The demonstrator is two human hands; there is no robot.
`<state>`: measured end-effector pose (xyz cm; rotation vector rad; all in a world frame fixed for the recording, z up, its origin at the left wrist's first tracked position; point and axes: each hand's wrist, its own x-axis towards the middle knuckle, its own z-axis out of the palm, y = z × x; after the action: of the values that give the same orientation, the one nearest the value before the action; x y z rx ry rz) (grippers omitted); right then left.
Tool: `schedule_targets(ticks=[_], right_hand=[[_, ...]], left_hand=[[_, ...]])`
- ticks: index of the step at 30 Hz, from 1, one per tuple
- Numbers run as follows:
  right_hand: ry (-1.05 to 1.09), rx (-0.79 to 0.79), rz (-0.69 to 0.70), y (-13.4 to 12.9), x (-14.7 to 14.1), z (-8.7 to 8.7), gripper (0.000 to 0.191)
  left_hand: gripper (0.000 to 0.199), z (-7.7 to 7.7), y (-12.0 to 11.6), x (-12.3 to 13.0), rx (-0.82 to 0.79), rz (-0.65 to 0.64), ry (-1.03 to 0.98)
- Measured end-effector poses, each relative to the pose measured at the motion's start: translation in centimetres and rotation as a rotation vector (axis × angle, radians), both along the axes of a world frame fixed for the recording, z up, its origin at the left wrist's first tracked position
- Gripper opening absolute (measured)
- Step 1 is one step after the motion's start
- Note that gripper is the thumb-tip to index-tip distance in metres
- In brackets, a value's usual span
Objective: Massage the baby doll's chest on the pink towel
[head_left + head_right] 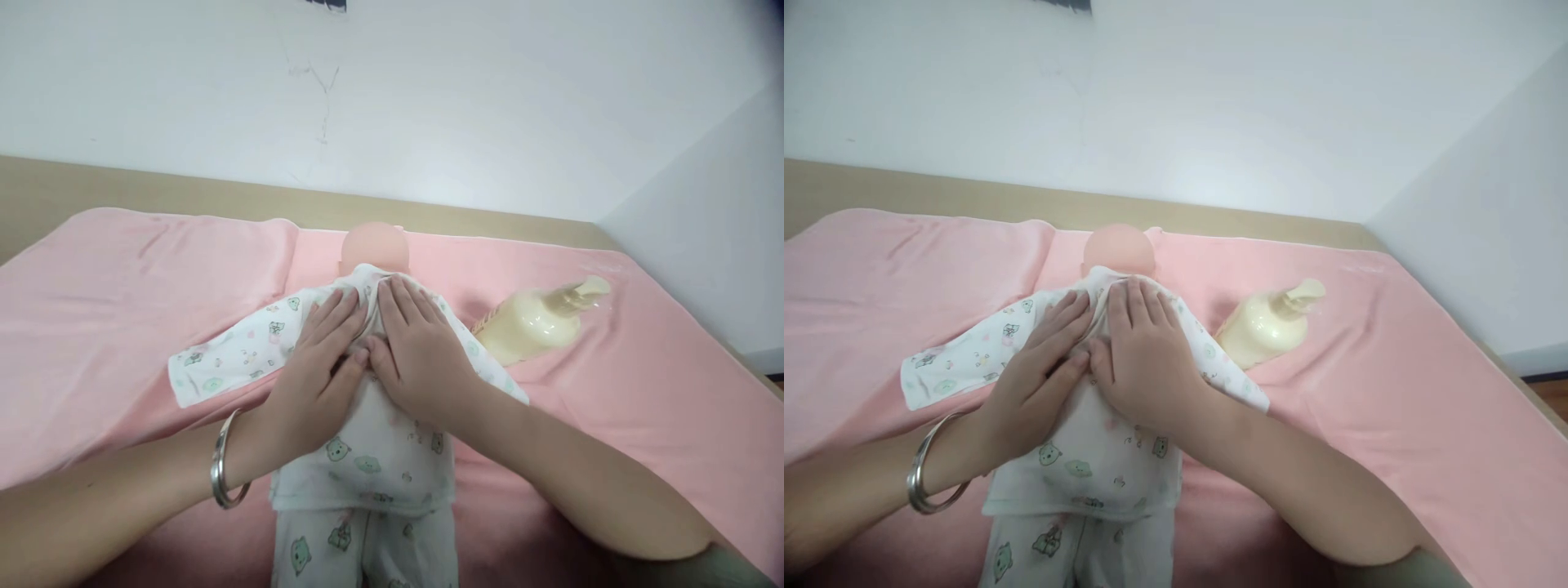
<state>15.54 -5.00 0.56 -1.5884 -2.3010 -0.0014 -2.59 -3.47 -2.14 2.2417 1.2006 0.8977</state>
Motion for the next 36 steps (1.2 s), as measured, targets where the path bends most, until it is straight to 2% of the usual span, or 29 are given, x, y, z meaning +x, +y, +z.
schedule_targets(ticks=[5,9,13,18,23,28,33,36], right_hand=[[-0.122,0.048,0.149,-3.2,-0.9,0.7,0.066],[0.003,0.125,0.239,-3.7,-0.5,1.5,0.063],[0.138,0.251,0.180,-2.8,-0.3,1.2,0.062],[0.070,0.100,0.207,-2.0,-0.5,0.1,0.059],[0.164,0.203,0.217,-2.3,-0.5,0.3,0.058],[0.069,0.070,0.199,-2.2,-0.4,0.3,0.058],[0.141,0.180,0.196,-2.4,-0.4,0.6,0.058],[0.089,0.117,0.197,-2.2,-0.5,0.4,0.058]], left_hand=[[0.054,-0.7,3.1,-0.4,0.021,0.011,-0.096],[0.049,-1.1,3.4,-0.3,0.068,0.002,-0.195],[0.047,-1.3,2.9,-0.2,0.057,-0.019,-0.250],[0.043,-1.4,2.9,-0.3,0.097,0.003,-0.254],[0.045,-1.4,3.0,-0.1,0.107,-0.009,-0.247],[0.042,-1.5,3.0,-0.1,0.123,0.010,-0.240],[0.042,-1.4,2.9,0.0,0.095,-0.003,-0.249],[0.042,-1.4,3.0,0.0,0.116,0.005,-0.243]])
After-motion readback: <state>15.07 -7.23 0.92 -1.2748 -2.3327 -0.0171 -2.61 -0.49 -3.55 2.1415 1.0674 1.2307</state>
